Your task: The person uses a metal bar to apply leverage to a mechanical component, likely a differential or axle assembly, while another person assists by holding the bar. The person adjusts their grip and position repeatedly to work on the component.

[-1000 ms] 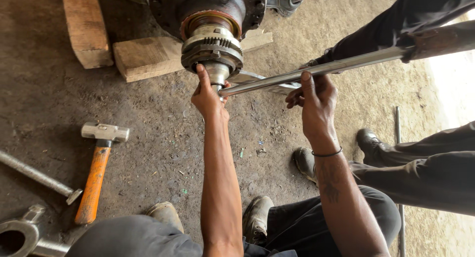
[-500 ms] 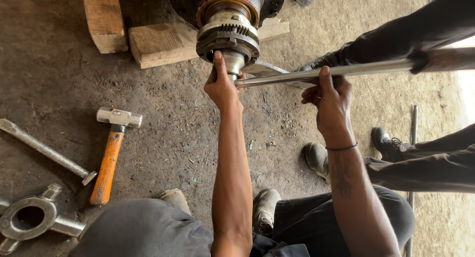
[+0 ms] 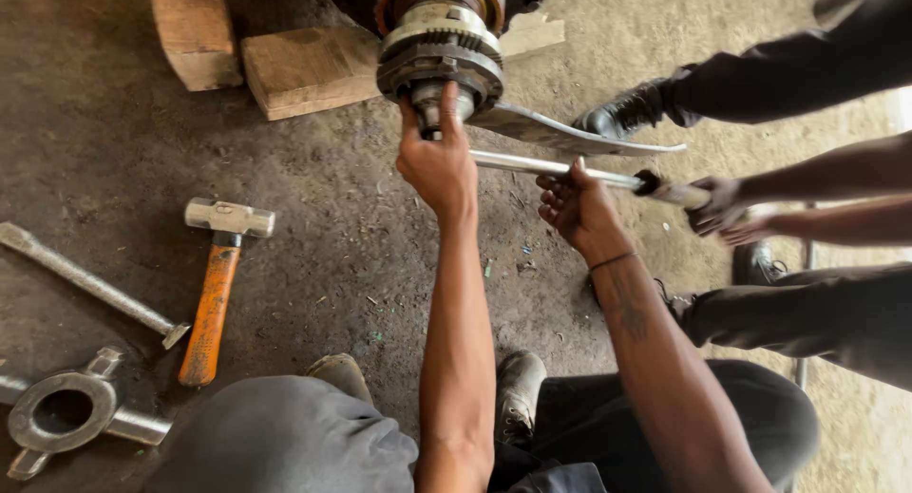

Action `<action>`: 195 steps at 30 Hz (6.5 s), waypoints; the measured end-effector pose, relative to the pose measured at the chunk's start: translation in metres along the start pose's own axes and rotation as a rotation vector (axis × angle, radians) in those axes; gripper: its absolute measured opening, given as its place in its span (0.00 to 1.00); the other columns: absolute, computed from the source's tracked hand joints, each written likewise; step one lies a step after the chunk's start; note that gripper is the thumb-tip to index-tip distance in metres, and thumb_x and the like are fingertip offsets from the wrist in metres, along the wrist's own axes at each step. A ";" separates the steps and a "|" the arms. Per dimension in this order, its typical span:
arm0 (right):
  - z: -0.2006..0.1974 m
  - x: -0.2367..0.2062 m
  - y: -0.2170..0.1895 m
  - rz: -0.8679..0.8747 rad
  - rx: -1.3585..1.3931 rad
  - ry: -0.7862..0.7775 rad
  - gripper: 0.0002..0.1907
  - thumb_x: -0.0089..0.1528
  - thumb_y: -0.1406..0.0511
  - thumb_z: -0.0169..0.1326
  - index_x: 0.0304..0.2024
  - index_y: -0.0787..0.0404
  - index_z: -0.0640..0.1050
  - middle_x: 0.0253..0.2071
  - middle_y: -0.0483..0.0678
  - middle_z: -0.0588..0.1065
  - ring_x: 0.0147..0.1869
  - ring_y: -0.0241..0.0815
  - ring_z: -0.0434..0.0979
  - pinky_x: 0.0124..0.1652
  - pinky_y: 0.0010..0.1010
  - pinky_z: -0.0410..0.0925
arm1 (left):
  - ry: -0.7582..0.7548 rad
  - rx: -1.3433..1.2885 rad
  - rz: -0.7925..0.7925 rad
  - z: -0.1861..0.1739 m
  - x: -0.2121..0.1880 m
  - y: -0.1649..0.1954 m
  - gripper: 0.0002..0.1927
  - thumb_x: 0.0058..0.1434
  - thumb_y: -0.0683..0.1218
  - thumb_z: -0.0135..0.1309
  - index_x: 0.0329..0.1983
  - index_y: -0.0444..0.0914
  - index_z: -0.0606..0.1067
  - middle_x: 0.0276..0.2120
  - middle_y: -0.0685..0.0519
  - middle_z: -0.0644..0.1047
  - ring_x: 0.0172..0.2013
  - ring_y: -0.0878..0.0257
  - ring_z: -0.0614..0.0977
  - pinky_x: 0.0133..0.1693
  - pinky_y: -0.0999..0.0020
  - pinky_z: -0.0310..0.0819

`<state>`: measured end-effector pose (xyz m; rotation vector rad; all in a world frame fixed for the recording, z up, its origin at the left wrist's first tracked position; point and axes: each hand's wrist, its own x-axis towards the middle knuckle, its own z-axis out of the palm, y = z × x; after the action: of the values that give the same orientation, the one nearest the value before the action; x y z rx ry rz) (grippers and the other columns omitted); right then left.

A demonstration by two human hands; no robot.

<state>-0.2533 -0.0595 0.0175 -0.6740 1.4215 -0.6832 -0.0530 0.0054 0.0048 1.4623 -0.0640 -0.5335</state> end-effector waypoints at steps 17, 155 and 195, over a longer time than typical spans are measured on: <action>-0.020 0.021 0.029 -0.114 0.528 -0.212 0.15 0.71 0.61 0.52 0.48 0.70 0.73 0.40 0.53 0.74 0.35 0.38 0.74 0.34 0.25 0.72 | -0.020 0.080 0.060 -0.008 0.004 -0.001 0.34 0.61 0.64 0.54 0.59 0.33 0.74 0.29 0.42 0.84 0.12 0.61 0.76 0.16 0.69 0.69; 0.046 -0.106 -0.052 -1.141 -0.324 -0.200 0.18 0.77 0.56 0.46 0.46 0.67 0.72 0.38 0.62 0.80 0.28 0.42 0.78 0.25 0.32 0.74 | -0.146 -0.658 -0.594 -0.020 0.005 -0.007 0.35 0.59 0.62 0.60 0.53 0.26 0.76 0.34 0.40 0.82 0.22 0.62 0.82 0.19 0.71 0.73; 0.064 -0.097 -0.063 -0.928 -0.297 -0.186 0.26 0.71 0.46 0.49 0.49 0.62 0.66 0.33 0.52 0.73 0.31 0.43 0.81 0.24 0.33 0.76 | -0.128 -0.737 -0.592 0.001 0.018 -0.013 0.40 0.52 0.66 0.63 0.52 0.26 0.76 0.29 0.43 0.83 0.21 0.62 0.84 0.14 0.75 0.72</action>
<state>-0.1937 -0.0246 0.1307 -1.6293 0.9955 -1.0867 -0.0414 -0.0022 -0.0121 0.7019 0.4370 -1.0040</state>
